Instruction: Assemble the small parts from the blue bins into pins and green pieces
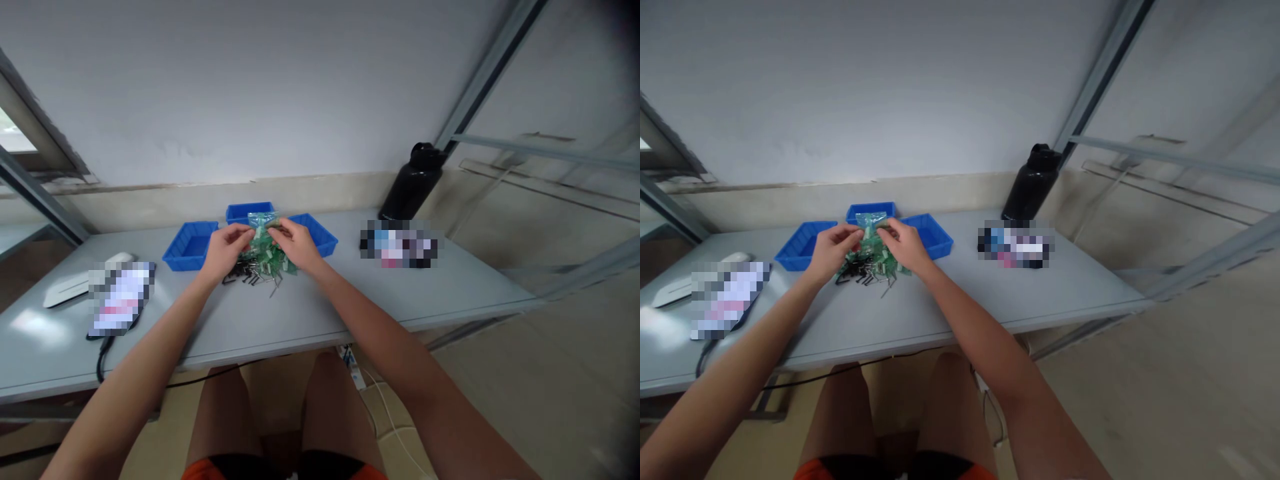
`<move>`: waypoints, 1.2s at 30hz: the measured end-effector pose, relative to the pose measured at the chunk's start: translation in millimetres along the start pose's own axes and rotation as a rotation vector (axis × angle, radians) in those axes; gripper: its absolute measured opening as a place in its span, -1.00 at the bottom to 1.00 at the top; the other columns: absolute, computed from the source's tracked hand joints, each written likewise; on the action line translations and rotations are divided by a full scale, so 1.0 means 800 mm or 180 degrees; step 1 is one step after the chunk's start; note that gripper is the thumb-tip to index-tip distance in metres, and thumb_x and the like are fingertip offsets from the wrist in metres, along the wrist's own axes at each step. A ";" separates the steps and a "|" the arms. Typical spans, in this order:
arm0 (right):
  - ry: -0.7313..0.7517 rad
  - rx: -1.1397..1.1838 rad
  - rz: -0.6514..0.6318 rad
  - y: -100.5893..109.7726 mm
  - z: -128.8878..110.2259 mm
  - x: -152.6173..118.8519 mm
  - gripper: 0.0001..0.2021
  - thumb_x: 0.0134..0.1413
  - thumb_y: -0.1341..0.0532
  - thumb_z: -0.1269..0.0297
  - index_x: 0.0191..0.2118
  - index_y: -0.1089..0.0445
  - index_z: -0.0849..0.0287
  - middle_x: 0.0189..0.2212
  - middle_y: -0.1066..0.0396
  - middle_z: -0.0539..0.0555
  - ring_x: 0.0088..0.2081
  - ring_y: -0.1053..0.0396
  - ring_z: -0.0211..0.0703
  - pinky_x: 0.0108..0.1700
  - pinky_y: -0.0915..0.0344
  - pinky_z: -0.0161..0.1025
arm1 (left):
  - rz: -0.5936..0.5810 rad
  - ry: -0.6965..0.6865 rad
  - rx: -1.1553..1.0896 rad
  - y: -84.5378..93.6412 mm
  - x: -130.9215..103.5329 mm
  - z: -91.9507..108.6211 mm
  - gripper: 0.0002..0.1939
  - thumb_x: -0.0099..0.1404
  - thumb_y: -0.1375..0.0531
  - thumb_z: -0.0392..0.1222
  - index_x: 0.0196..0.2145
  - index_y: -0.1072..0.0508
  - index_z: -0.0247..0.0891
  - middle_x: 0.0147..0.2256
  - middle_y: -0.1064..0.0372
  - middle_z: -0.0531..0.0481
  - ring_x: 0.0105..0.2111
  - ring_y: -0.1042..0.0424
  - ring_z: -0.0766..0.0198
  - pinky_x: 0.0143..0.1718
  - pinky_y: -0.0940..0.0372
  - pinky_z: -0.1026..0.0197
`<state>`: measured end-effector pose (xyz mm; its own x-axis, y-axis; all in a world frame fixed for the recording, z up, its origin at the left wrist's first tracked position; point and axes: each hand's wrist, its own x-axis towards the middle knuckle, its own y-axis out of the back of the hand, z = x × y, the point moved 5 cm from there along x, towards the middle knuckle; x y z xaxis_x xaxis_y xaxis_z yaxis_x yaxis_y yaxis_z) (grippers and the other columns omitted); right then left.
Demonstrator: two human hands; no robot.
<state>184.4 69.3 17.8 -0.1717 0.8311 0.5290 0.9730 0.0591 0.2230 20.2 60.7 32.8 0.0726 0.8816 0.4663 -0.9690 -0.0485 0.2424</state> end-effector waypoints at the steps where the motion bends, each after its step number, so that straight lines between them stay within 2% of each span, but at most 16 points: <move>1: -0.0003 -0.0011 0.0000 0.000 0.000 0.000 -0.82 0.10 -0.15 0.12 -0.35 -0.33 0.12 -0.49 -0.37 -0.04 -0.42 -0.37 -0.24 -0.31 -0.31 -0.27 | 0.0001 -0.0008 -0.0009 0.000 0.000 0.000 -0.80 0.09 -0.28 -0.06 -0.43 -0.50 -0.26 -0.62 -0.32 0.09 -0.59 -0.30 0.36 -0.49 -0.30 0.28; 36: 0.0057 -0.0116 0.0055 0.002 -0.001 -0.001 -0.80 0.12 -0.14 0.11 -0.33 -0.37 0.12 -0.47 -0.38 -0.02 -0.41 -0.35 -0.24 -0.32 -0.30 -0.28 | -0.0010 0.0008 0.0039 0.000 -0.001 0.003 -0.83 0.12 -0.27 -0.09 -0.42 -0.51 -0.26 -0.62 -0.31 0.08 -0.58 -0.31 0.34 -0.48 -0.29 0.26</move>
<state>186.1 68.6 18.4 -0.1579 0.8218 0.5474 0.9697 0.0243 0.2432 21.0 59.3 34.2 0.0751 0.8829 0.4634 -0.9658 -0.0512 0.2542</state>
